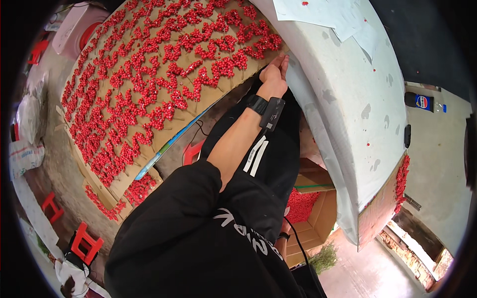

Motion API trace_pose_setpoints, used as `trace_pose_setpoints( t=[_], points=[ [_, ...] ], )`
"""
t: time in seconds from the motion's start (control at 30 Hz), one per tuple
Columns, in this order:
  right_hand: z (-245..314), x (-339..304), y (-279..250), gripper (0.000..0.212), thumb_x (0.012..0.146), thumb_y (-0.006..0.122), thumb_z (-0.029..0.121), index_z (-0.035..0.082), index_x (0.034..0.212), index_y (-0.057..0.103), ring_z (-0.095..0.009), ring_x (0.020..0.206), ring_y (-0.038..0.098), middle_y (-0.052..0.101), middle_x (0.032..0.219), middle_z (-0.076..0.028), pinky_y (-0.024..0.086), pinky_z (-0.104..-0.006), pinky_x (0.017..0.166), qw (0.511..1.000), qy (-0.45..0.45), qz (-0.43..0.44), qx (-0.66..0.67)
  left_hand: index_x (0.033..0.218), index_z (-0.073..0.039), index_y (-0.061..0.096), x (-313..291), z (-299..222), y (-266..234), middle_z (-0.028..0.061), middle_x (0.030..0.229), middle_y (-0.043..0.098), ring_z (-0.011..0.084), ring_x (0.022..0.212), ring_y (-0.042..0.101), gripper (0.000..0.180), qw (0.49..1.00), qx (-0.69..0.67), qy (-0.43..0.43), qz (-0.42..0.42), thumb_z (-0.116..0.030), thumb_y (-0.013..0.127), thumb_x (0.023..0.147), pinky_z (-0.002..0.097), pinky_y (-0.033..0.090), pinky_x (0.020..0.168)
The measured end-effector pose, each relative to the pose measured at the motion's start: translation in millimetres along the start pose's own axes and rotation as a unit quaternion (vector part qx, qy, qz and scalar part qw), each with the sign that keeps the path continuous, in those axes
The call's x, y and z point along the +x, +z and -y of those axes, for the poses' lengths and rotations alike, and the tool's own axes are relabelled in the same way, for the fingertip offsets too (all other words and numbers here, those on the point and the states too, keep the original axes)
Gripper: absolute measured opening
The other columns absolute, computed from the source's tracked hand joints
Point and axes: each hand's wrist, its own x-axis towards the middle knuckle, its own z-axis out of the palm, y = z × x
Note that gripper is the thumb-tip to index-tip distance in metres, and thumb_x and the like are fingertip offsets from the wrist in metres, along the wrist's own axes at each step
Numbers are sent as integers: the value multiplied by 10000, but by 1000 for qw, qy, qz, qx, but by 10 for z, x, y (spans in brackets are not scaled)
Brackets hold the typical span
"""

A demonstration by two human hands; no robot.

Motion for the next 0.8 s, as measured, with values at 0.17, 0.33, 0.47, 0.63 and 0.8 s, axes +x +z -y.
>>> trace_pose_setpoints(
  t=[0.17, 0.33, 0.47, 0.63, 0.8],
  points=[
    [304, -279, 162, 409, 884, 596, 307, -9, 1141, 559, -181, 861, 593, 621, 1037, -89, 506, -330, 703, 997, -14, -26, -70, 1020, 97, 590, 15, -19, -22, 169, 1005, 637, 241, 885, 657, 161, 1000, -16, -4, 6, 22, 548, 884, 186, 581, 681],
    [-103, 60, -76, 180, 814, 626, 213, 68, 900, 563, -196, 500, 502, 548, 719, -49, 423, -292, 409, 997, -12, 10, 78, 998, 90, 591, -31, 75, -96, 157, 1005, 636, 246, 897, 656, 157, 999, -11, -28, 13, 5, 591, 867, 179, 576, 666],
    [448, -410, 331, 151, 794, 650, 206, 77, 798, 570, -163, 448, 466, 519, 624, -13, 382, -262, 398, 997, -69, -17, -27, 1009, 83, 577, -57, 20, -178, 141, 1013, 635, 249, 906, 657, 163, 999, 14, -33, 24, 4, 589, 868, 176, 570, 654],
    [32, -23, 86, 154, 780, 666, 193, 84, 741, 564, -145, 448, 485, 523, 595, -6, 368, -267, 384, 993, 39, -106, -34, 1044, 75, 558, -172, 68, -157, 128, 1018, 635, 245, 889, 664, 181, 998, 21, -47, 24, 12, 573, 875, 176, 562, 638],
    [-255, 178, -19, 174, 789, 667, 226, 76, 761, 585, -162, 446, 512, 559, 604, -36, 372, -280, 371, 997, -27, -61, 46, 1040, 71, 560, -161, -15, -129, 133, 1013, 634, 225, 851, 670, 161, 998, 36, -36, 29, 5, 544, 895, 176, 558, 619]
  ],
)
